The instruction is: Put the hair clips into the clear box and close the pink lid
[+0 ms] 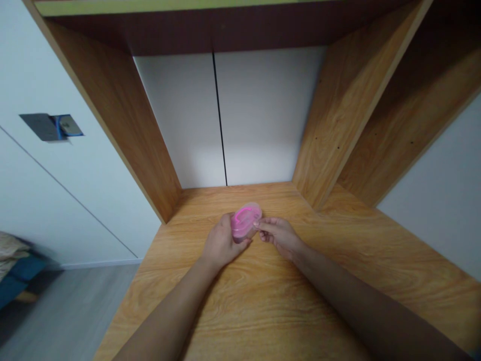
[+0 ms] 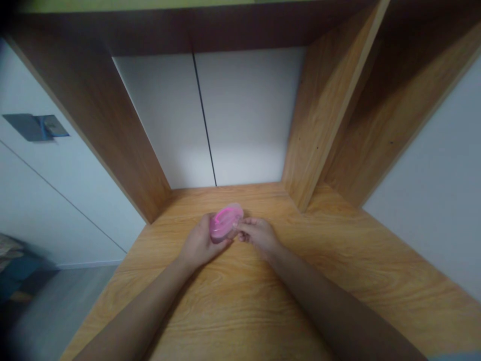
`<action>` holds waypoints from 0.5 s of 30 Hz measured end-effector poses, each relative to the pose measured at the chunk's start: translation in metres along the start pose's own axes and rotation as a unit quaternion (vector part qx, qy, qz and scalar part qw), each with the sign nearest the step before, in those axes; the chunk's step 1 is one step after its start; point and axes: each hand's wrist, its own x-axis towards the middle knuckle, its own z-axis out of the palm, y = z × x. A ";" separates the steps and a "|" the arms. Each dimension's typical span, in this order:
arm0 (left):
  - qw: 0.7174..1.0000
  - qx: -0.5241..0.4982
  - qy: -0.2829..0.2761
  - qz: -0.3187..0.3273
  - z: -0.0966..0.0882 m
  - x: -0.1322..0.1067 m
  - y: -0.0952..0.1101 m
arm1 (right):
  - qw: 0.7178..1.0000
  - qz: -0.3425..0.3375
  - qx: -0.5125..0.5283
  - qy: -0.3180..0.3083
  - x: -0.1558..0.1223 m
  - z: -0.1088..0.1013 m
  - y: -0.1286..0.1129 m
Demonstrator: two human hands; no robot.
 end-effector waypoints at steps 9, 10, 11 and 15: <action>0.984 -0.170 -0.051 -0.004 0.001 -0.001 -0.010 | 0.914 -0.312 -0.248 0.077 -0.015 -0.005 -0.015; 0.979 -0.195 -0.056 0.003 0.002 -0.001 -0.010 | 0.892 -0.339 -0.294 0.066 -0.016 -0.009 -0.017; 0.974 -0.216 -0.062 0.003 0.002 -0.001 -0.009 | 0.872 -0.356 -0.333 0.054 -0.016 -0.013 -0.018; 0.963 -0.261 -0.069 -0.011 0.004 -0.002 -0.007 | 0.851 -0.351 -0.391 0.012 -0.007 -0.030 -0.015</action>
